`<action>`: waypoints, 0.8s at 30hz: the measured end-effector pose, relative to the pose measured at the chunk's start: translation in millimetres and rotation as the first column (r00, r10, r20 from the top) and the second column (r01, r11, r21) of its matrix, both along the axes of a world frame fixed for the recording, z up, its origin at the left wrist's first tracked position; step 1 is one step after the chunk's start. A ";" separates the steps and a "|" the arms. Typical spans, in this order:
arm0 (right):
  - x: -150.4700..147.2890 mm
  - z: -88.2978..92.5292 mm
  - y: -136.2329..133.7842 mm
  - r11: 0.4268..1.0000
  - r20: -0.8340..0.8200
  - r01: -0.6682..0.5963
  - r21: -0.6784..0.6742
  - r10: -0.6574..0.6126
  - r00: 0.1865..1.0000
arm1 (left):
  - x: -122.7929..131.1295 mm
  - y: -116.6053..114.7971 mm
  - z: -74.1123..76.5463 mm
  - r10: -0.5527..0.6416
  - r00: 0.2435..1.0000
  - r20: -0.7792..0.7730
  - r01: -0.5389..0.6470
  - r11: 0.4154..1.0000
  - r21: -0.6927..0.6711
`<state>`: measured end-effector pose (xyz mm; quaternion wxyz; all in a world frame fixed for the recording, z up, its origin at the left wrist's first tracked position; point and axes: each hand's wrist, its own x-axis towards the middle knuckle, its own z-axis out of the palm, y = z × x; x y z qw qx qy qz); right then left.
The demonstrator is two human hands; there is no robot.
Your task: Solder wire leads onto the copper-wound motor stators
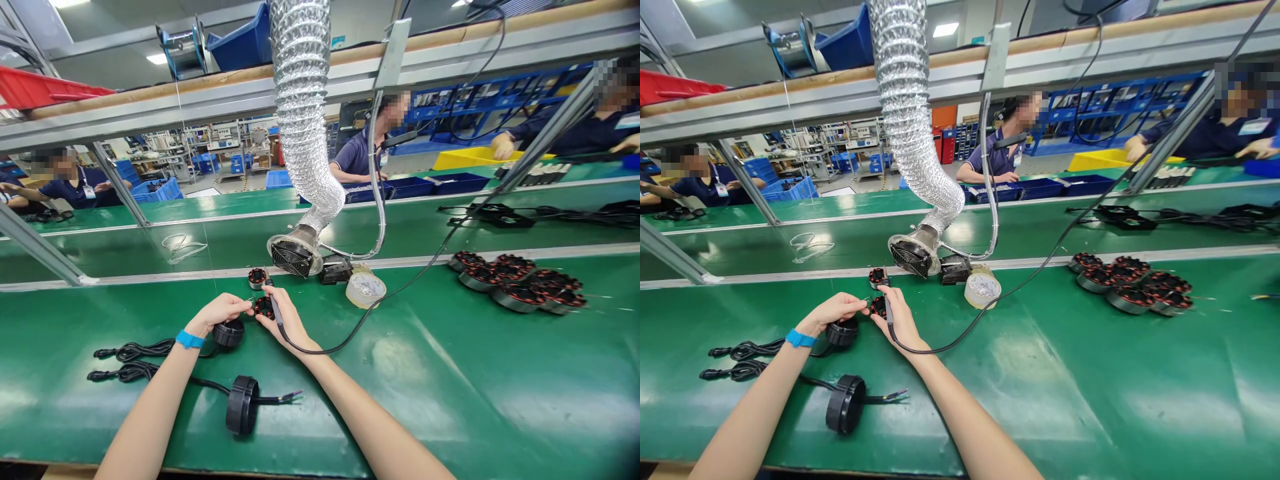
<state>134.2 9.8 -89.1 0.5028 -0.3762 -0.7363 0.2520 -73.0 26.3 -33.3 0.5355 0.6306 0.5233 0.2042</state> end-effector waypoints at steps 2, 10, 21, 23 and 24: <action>0.3 0.5 -0.7 1.000 0.002 -0.005 -0.005 0.005 1.000 | -1.3 0.5 -2.0 0.012 0.999 0.043 -0.013 1.000 0.011; -0.4 2.2 -1.2 1.000 -0.003 -0.002 -0.018 0.002 1.000 | 0.8 0.6 -2.1 0.048 0.998 0.029 -0.049 0.999 0.019; 0.4 4.7 -3.1 1.000 0.004 -0.002 -0.015 0.002 1.000 | -4.5 -3.3 4.5 0.163 0.979 0.123 -0.159 0.986 -0.043; 0.0 4.8 -3.4 1.000 0.014 -0.002 -0.013 0.003 1.000 | 1.3 0.6 1.4 0.183 0.979 0.089 -0.180 0.983 -0.042; -0.2 4.8 -3.5 1.000 0.018 -0.004 -0.009 0.004 1.000 | 3.7 2.3 0.1 0.190 0.979 0.078 -0.188 0.981 -0.038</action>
